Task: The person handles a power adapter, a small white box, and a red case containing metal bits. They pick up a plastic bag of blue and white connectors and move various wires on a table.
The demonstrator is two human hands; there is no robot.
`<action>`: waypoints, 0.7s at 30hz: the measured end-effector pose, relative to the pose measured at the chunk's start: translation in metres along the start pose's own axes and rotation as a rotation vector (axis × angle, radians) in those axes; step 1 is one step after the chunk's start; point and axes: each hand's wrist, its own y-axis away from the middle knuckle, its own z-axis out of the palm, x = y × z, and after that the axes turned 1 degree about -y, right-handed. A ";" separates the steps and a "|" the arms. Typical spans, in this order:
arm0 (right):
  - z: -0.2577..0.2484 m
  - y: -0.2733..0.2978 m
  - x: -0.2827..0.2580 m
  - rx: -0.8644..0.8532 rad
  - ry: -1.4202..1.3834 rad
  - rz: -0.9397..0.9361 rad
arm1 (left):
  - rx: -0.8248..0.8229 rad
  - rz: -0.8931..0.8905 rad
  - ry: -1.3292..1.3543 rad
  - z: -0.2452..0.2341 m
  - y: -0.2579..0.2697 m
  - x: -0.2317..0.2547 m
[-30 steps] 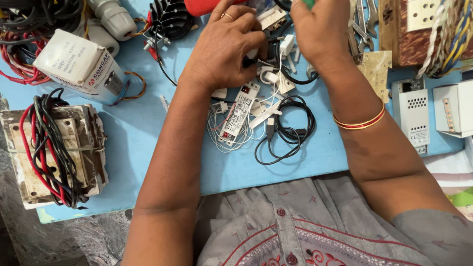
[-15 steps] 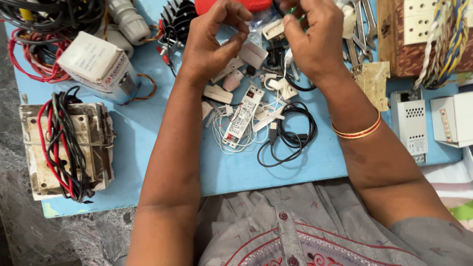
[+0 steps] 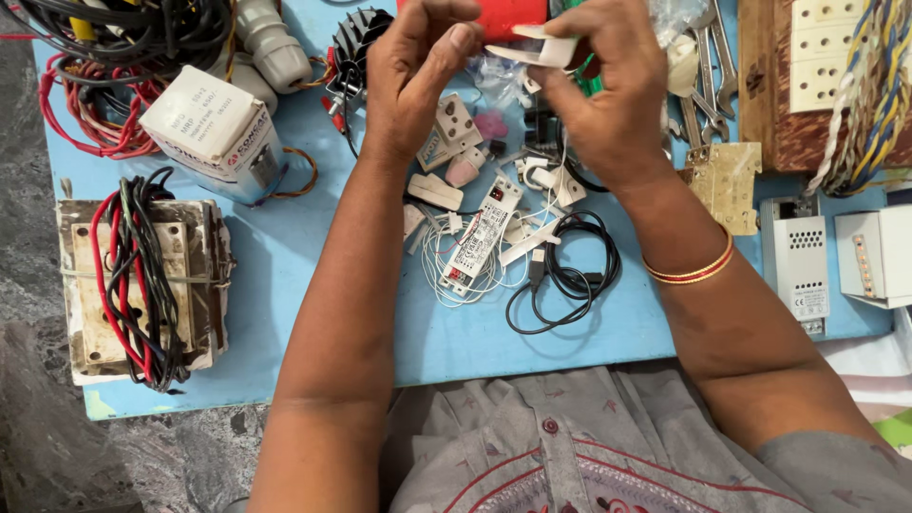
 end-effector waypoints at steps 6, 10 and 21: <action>0.005 0.005 -0.001 0.152 -0.270 -0.070 | -0.325 -0.028 0.129 0.003 -0.001 0.014; 0.005 0.005 -0.003 0.042 -0.117 -0.119 | -0.264 0.004 0.021 0.001 0.000 0.008; 0.010 0.004 -0.002 -0.125 -0.276 0.019 | -0.213 0.077 -0.070 -0.005 0.001 -0.002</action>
